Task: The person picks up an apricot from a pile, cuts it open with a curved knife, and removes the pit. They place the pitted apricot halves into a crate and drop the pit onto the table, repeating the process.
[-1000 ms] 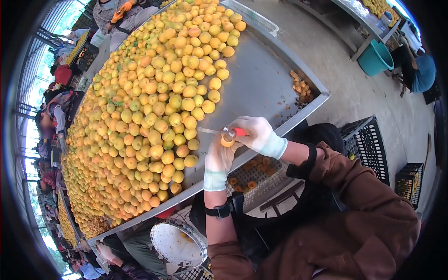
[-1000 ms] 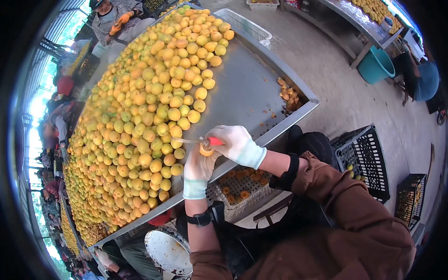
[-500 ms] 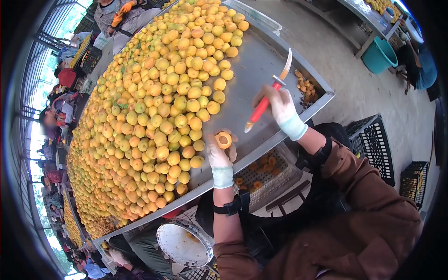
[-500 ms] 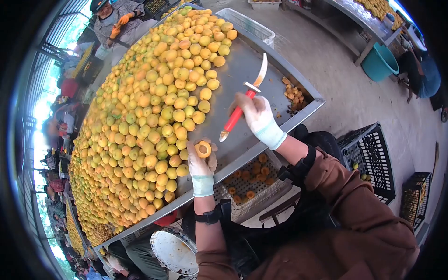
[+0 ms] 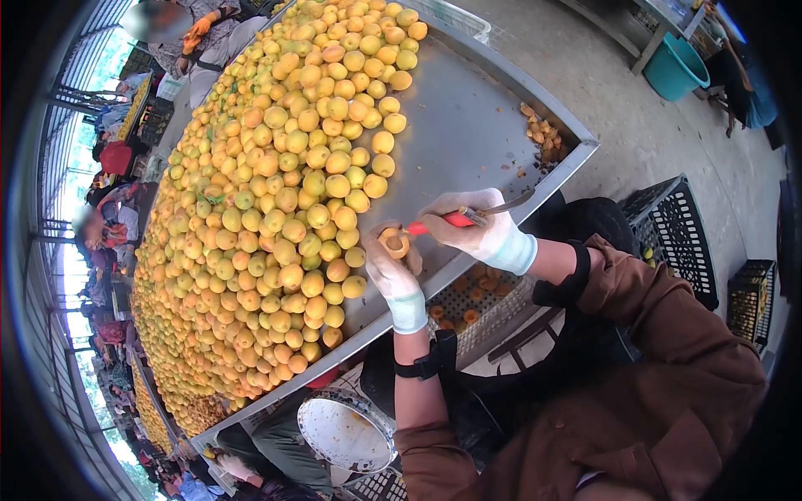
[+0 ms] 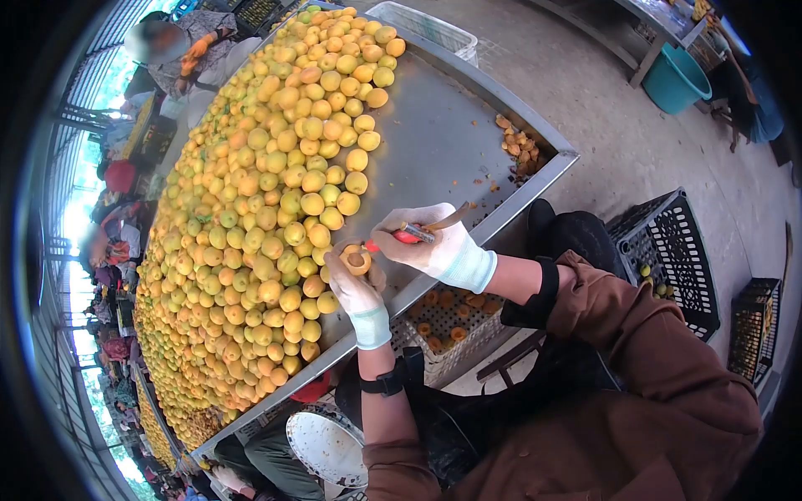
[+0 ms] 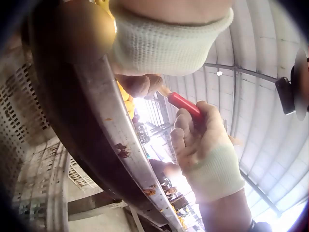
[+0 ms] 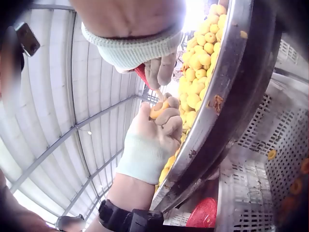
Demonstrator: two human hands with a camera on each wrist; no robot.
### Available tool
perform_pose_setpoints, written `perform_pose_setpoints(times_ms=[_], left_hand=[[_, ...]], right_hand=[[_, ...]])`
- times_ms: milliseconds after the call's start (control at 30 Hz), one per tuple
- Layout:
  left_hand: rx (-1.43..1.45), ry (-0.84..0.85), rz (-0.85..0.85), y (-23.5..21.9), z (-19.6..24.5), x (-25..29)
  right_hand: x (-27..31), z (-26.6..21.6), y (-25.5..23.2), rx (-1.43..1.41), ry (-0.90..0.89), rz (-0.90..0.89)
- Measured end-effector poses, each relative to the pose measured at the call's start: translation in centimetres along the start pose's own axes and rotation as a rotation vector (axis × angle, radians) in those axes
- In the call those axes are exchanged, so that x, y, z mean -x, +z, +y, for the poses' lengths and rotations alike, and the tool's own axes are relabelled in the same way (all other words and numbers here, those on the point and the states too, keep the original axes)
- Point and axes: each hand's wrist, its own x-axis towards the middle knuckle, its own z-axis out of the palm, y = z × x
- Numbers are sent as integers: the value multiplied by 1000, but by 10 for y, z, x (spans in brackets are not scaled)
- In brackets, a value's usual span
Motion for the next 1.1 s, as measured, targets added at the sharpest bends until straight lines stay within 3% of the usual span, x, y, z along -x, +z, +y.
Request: perform_pose_setpoints(times_ms=[33, 67, 133, 167, 233, 267, 333, 367, 433, 467, 533, 567, 633, 667, 733, 867, 933, 967, 1033, 1100], left_hand=[[-32, 23, -7, -3, -2, 0], [-34, 23, -7, -5, -5, 0], [-720, 482, 97, -5, -7, 0], [-723, 481, 96, -4, -8, 3], [-467, 287, 157, 7, 6, 10], [-468, 287, 157, 8, 4, 9], [-549, 444, 200, 8, -2, 8], [-550, 443, 198, 7, -4, 7], [-536, 424, 198, 7, -4, 7], [-536, 424, 195, 7, -3, 8], [-249, 128, 162, 12, 10, 10], [-250, 129, 160, 10, 10, 9], [-270, 75, 145, 6, 7, 6], [-270, 75, 146, 4, 5, 5], [-231, 54, 124, 1, 3, 3], [-224, 65, 117, -3, 3, 2], [-122, -8, 55, -5, 3, 0], [-120, -6, 59, -3, 2, 0], [-310, 188, 103, 3, -1, 0], [-245, 112, 92, -1, -1, 0]], right_hand=[[0, 3, 1, 57, -134, 21], [2, 3, 3, 56, -133, 22], [4, 0, 6, -48, -30, 10], [7, 0, 8, -50, -28, 12], [13, 1, 15, -294, 258, 9], [13, 4, 16, -295, 259, 10], [12, 8, 20, 288, 2, 40], [13, 11, 21, 288, 3, 41], [12, 16, 22, -144, 337, 68], [12, 18, 20, -143, 338, 70], [7, 20, 17, -392, 566, 69], [4, 20, 15, -392, 566, 71], [0, 19, 14, -738, 990, 124], [-2, 17, 12, -737, 990, 124], [-6, 11, 8, -954, 1221, 131], [-3, 13, 18, -981, 1170, 200], [2, 23, 27, -663, 836, 291], [8, 27, 27, -663, 834, 286], [8, 18, 21, -436, 553, 62], [6, 12, 26, -584, 646, 112]])
